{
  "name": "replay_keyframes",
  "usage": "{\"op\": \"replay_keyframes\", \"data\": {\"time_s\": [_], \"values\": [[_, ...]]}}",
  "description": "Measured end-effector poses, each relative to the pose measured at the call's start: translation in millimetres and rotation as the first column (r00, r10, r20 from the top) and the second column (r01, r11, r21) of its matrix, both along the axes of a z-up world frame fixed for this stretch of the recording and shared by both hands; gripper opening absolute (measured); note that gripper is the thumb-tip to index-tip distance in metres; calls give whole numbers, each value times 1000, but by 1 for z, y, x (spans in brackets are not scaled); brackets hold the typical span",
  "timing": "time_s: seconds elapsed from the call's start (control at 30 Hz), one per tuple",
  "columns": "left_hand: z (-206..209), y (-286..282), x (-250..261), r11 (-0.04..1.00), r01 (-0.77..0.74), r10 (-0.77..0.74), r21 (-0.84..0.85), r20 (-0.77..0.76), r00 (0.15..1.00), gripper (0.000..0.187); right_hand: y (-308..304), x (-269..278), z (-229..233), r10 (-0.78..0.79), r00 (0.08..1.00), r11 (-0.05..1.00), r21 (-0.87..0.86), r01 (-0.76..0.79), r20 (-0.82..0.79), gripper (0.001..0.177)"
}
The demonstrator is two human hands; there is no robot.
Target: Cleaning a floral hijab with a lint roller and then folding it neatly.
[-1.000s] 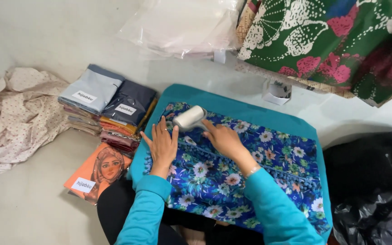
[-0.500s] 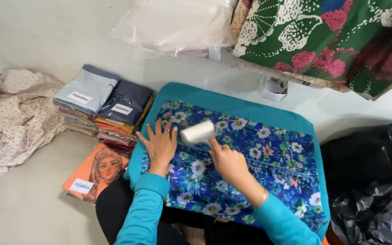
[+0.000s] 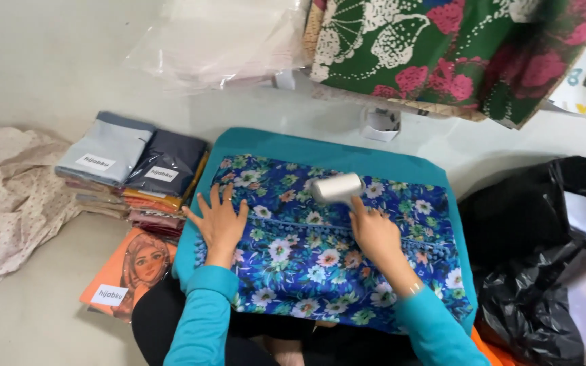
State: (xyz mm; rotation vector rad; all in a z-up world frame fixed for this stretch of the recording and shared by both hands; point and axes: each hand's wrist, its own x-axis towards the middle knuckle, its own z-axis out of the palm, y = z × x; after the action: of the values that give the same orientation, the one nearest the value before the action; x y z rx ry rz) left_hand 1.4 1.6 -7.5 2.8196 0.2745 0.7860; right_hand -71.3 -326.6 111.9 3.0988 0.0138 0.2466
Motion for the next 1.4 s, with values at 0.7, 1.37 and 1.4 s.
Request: {"op": "replay_keyframes", "data": {"time_s": [0.7, 1.37, 1.4], "values": [[3, 4, -6, 998, 44, -45, 38, 34, 998, 49, -124, -30, -37, -333, 943, 942, 49, 331, 24, 46], [-16, 10, 2, 987, 21, -33, 158, 74, 997, 52, -212, 100, -49, -187, 981, 982, -13, 188, 55, 45], [-15, 8, 3, 987, 13, -26, 160, 80, 996, 52, -215, 112, -50, -179, 982, 984, -11, 180, 61, 45]]}}
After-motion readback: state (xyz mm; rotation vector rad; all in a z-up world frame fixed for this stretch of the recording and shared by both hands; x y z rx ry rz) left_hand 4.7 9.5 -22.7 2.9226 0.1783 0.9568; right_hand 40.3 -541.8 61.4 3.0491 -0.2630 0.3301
